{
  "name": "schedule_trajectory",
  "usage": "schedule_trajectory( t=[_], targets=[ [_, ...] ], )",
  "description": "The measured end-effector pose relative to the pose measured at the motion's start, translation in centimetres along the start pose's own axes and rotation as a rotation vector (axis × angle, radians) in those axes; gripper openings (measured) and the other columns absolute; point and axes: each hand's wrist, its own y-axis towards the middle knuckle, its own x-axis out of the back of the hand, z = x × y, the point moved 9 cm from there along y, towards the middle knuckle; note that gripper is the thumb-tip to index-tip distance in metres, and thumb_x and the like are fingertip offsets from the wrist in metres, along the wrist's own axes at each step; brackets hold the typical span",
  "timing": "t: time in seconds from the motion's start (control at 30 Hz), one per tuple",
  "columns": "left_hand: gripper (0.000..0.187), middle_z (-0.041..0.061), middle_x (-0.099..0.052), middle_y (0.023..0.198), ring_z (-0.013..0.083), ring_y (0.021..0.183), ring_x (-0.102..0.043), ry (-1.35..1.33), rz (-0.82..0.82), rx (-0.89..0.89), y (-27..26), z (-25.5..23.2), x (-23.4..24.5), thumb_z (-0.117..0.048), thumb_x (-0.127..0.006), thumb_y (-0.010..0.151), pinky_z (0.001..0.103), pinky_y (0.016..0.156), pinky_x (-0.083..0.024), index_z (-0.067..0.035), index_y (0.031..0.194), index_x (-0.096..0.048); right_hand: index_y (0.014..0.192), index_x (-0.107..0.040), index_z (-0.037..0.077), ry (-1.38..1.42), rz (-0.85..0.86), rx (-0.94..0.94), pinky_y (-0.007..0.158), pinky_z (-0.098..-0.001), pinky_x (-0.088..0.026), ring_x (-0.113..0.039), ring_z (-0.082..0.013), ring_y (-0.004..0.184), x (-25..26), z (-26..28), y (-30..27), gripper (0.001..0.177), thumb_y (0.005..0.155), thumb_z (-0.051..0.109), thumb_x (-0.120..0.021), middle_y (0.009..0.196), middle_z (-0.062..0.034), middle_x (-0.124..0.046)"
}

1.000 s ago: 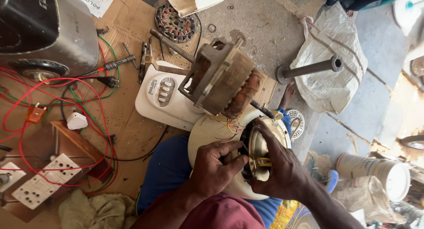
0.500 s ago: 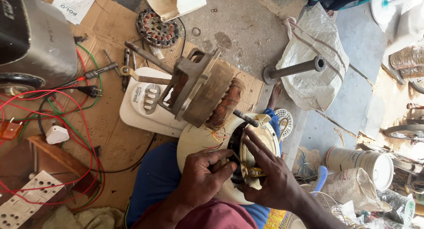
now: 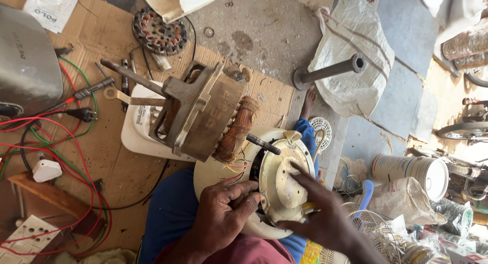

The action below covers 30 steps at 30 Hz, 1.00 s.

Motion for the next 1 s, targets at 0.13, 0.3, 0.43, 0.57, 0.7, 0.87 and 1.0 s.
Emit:
schedule_trajectory(
  t=[0.13,0.3,0.43,0.57,0.7,0.87,1.0],
  targets=[
    [0.026,0.01,-0.068,0.058,0.0145,0.064,-0.069,0.008,-0.009,0.041,-0.1,0.4,0.0,-0.016,-0.076,0.086,0.031,0.068,-0.058,0.005,0.102,-0.08,0.143,-0.052,0.002,0.639,-0.284,-0.353,0.091,-0.0321,-0.057,-0.066,-0.0134,0.105,3.0,-10.2,-3.5,0.059,0.087,0.006,-0.069,0.131,-0.0095,-0.067],
    [0.022,0.009,-0.074,0.069,0.0121,0.067,-0.071,-0.023,-0.016,-0.048,-0.2,-0.5,-0.1,-0.014,-0.075,0.091,0.029,0.072,-0.06,0.004,0.102,-0.079,0.143,-0.06,-0.002,0.788,-0.413,-0.445,0.083,-0.0264,-0.054,-0.066,-0.013,0.094,4.0,-17.7,-8.7,0.049,0.095,0.002,-0.067,0.115,-0.0122,-0.071],
    [0.023,0.008,-0.075,0.085,0.0088,0.068,-0.071,-0.078,-0.018,0.02,-0.3,-0.3,-0.4,-0.014,-0.073,0.089,0.025,0.06,-0.059,0.004,0.103,-0.078,0.132,-0.065,0.001,0.497,-0.15,-0.5,0.068,-0.0251,-0.051,-0.058,-0.0089,0.081,0.1,-18.7,-10.3,0.06,0.076,0.003,-0.087,0.098,-0.0063,-0.066],
    [0.025,0.006,-0.07,0.074,0.0067,0.06,-0.061,0.019,-0.058,0.035,-0.5,-0.2,-0.3,-0.014,-0.075,0.088,0.024,0.055,-0.051,0.003,0.105,-0.078,0.135,-0.065,0.005,0.369,-0.152,-0.525,0.06,-0.0274,-0.053,-0.057,-0.012,0.077,-3.0,-17.6,-10.6,0.073,0.068,0.007,-0.096,0.105,-0.0056,-0.065],
    [0.028,0.002,-0.067,0.074,0.005,0.063,-0.056,0.029,-0.093,0.056,-0.8,0.3,-0.5,-0.014,-0.077,0.087,0.023,0.057,-0.049,0.002,0.108,-0.078,0.118,-0.072,0.009,0.205,-0.227,-0.539,0.065,-0.0257,-0.057,-0.069,-0.0092,0.077,-3.1,-15.5,-10.2,0.051,0.071,0.016,-0.09,0.092,-0.0036,-0.076],
    [0.03,-0.001,-0.068,0.081,0.0032,0.068,-0.056,-0.038,-0.092,0.005,-0.8,0.6,-1.0,-0.014,-0.078,0.087,0.021,0.062,-0.05,0.004,0.111,-0.075,0.113,-0.073,0.009,0.118,-0.273,-0.284,0.07,-0.0261,-0.059,-0.073,-0.0083,0.08,-0.7,-11.5,-9.2,0.04,0.077,0.022,-0.086,0.093,-0.0029,-0.08],
    [0.029,0.0,-0.066,0.075,0.003,0.066,-0.053,-0.018,-0.079,0.038,-0.9,1.0,-0.7,-0.015,-0.078,0.088,0.021,0.06,-0.048,0.004,0.111,-0.077,0.114,-0.075,0.01,0.019,-0.211,-0.342,0.067,-0.0265,-0.059,-0.076,-0.0087,0.077,-0.2,-11.3,-8.4,0.041,0.077,0.025,-0.086,0.092,-0.0028,-0.082]
  ],
)
